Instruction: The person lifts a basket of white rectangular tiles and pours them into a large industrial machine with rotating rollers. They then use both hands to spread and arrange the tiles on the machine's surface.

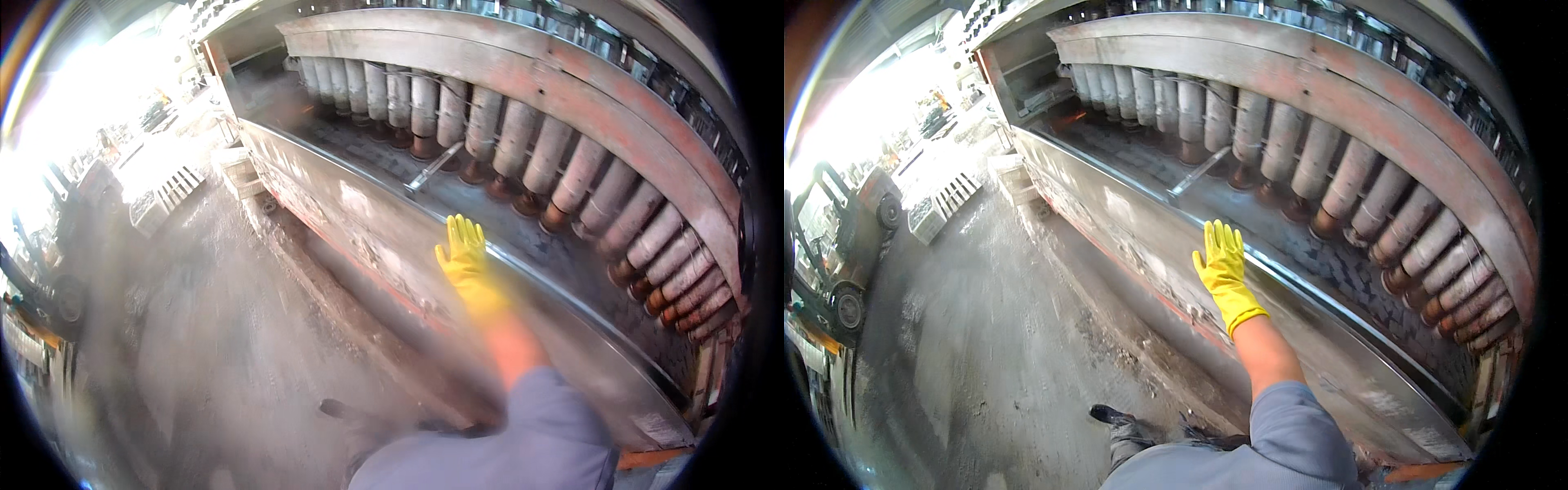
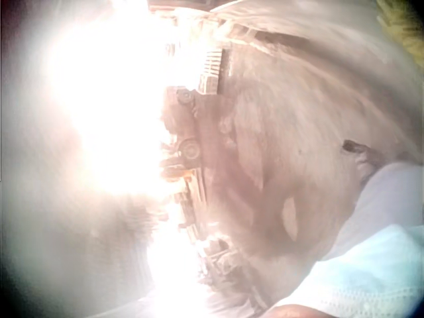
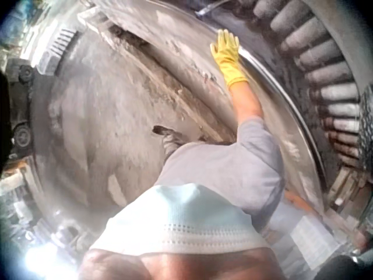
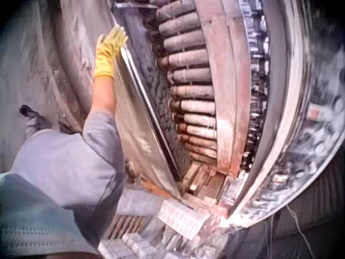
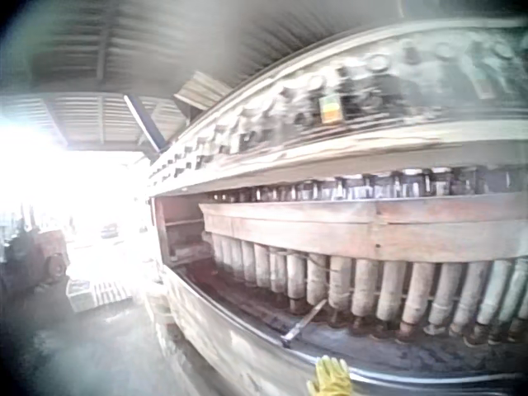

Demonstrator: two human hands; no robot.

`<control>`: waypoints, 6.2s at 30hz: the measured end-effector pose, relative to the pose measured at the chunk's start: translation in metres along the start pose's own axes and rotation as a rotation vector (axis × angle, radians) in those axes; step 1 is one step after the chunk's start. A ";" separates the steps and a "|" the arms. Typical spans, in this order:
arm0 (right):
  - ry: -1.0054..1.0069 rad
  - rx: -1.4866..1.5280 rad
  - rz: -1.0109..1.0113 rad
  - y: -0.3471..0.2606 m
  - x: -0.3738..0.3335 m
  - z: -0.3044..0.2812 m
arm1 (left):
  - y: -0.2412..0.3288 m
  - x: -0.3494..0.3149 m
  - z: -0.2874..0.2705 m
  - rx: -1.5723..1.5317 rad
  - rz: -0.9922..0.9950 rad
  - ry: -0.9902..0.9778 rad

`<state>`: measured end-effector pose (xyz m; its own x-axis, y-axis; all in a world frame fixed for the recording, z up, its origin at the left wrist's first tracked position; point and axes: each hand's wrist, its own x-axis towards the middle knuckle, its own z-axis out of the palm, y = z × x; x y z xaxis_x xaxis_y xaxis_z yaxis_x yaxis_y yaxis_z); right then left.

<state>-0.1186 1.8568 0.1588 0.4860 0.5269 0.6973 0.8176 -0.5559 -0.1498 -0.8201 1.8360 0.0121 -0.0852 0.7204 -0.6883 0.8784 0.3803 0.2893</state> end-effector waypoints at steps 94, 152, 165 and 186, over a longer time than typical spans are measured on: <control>-0.343 -0.587 1.282 -0.168 0.428 0.390 | 1.350 0.668 -0.434 0.875 1.498 0.229; -0.066 -0.570 0.586 -0.211 0.395 0.391 | 1.400 0.686 -0.328 1.076 1.936 -0.102; -0.059 -0.463 0.602 -0.244 0.390 0.381 | 1.426 0.695 -0.190 1.194 1.625 0.065; -0.017 -0.470 0.607 -0.302 0.353 0.375 | 1.373 0.697 -0.254 1.054 1.759 -0.200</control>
<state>-0.0779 2.4517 0.1878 0.8156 0.0492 0.5765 0.1900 -0.9639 -0.1865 0.2066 3.0078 0.0986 0.9472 -0.2248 -0.2288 -0.1754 -0.9602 0.2173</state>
